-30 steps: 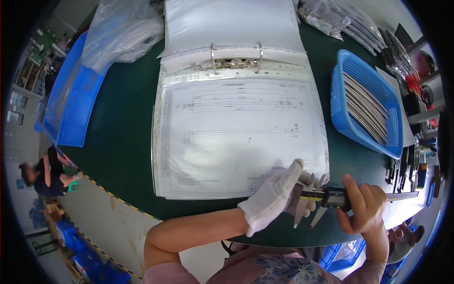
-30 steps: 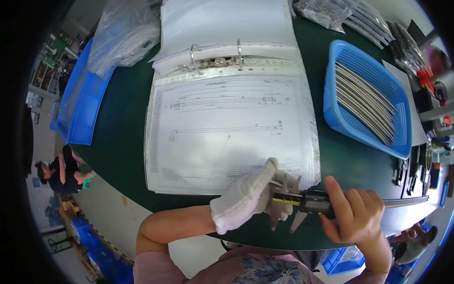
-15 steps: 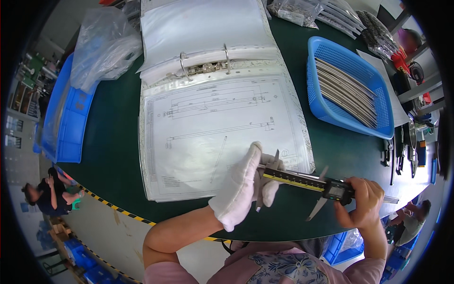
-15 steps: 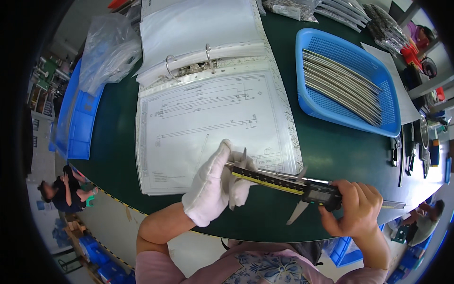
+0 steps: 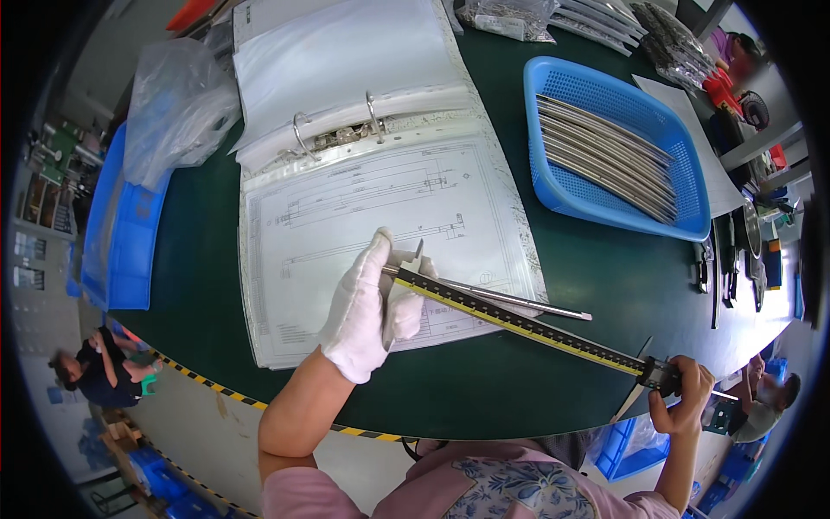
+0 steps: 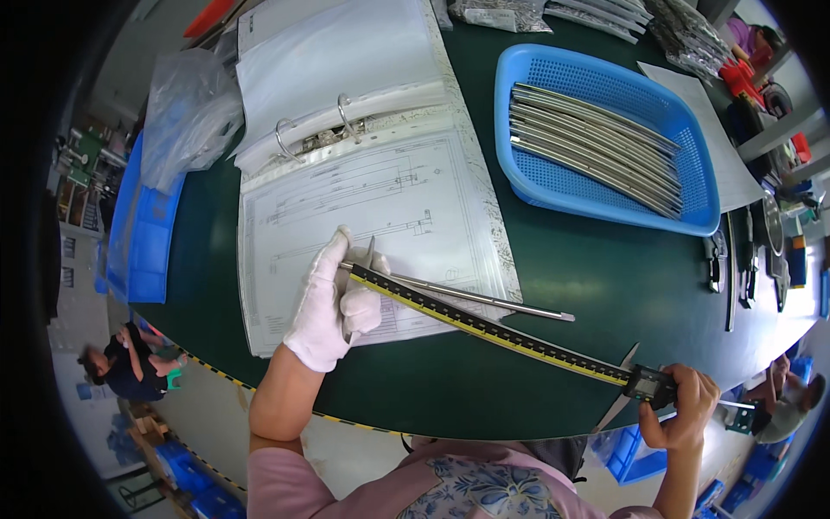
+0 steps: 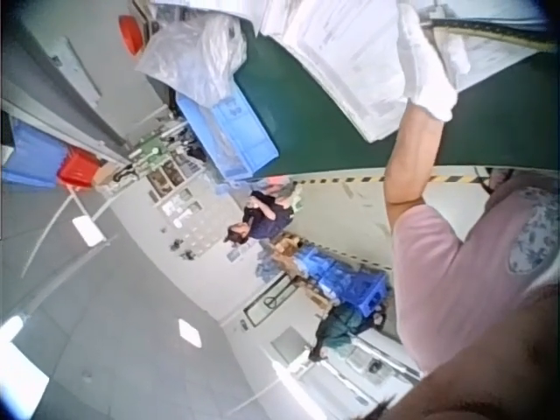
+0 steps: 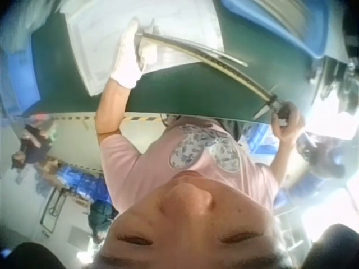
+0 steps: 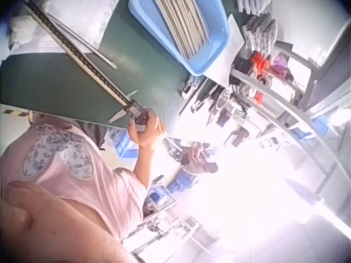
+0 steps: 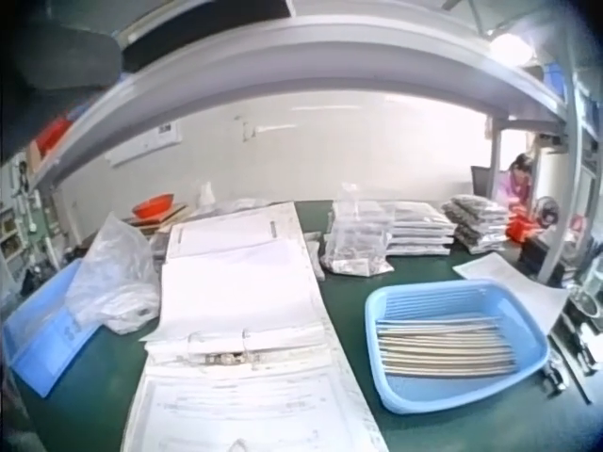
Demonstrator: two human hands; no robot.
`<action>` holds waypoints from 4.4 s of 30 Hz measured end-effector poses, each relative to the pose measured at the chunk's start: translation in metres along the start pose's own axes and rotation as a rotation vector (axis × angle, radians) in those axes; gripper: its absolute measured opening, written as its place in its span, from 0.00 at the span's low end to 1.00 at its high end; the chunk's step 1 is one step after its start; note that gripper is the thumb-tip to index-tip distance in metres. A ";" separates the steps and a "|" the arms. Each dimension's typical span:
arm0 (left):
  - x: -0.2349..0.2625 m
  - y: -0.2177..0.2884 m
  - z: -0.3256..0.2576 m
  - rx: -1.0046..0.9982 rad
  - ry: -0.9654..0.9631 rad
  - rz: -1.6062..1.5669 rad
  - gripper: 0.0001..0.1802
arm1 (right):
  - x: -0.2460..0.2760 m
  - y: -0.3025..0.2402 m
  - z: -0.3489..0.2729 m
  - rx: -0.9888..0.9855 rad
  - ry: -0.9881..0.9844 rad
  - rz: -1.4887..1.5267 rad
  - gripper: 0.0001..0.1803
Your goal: Using a digital caliper to measure the dimensions of metal rods at a quality control workstation.
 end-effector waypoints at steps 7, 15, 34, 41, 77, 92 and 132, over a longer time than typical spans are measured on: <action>0.006 0.006 0.001 0.022 -0.130 0.069 0.34 | -0.013 0.019 0.004 -0.143 -0.074 0.139 0.24; 0.005 0.010 0.001 -0.118 -0.259 0.090 0.43 | -0.002 0.023 0.004 -0.198 0.078 0.215 0.30; 0.006 -0.004 0.007 -0.279 -0.155 0.149 0.05 | -0.002 -0.003 0.027 -0.175 0.036 0.463 0.21; 0.003 -0.007 0.006 -0.331 -0.167 0.051 0.04 | -0.013 -0.005 0.025 -0.112 0.043 0.477 0.16; 0.004 -0.002 0.002 -0.400 -0.148 0.084 0.05 | -0.014 -0.017 0.023 -0.026 -0.023 0.339 0.16; 0.014 0.005 0.005 -0.421 -0.171 0.115 0.08 | 0.001 -0.025 0.040 0.095 0.069 0.072 0.17; 0.017 0.013 0.013 -0.377 -0.142 -0.067 0.19 | -0.036 -0.012 0.036 -0.055 0.106 0.221 0.16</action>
Point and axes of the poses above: each hand's wrist, its own z-axis towards the middle knuckle, its own x-axis out of the back of the hand, y = z × x, the point moved 2 cm from there along z, towards the middle knuckle, and after that the axes turned 11 degrees about -y, right-handed, at the moved point
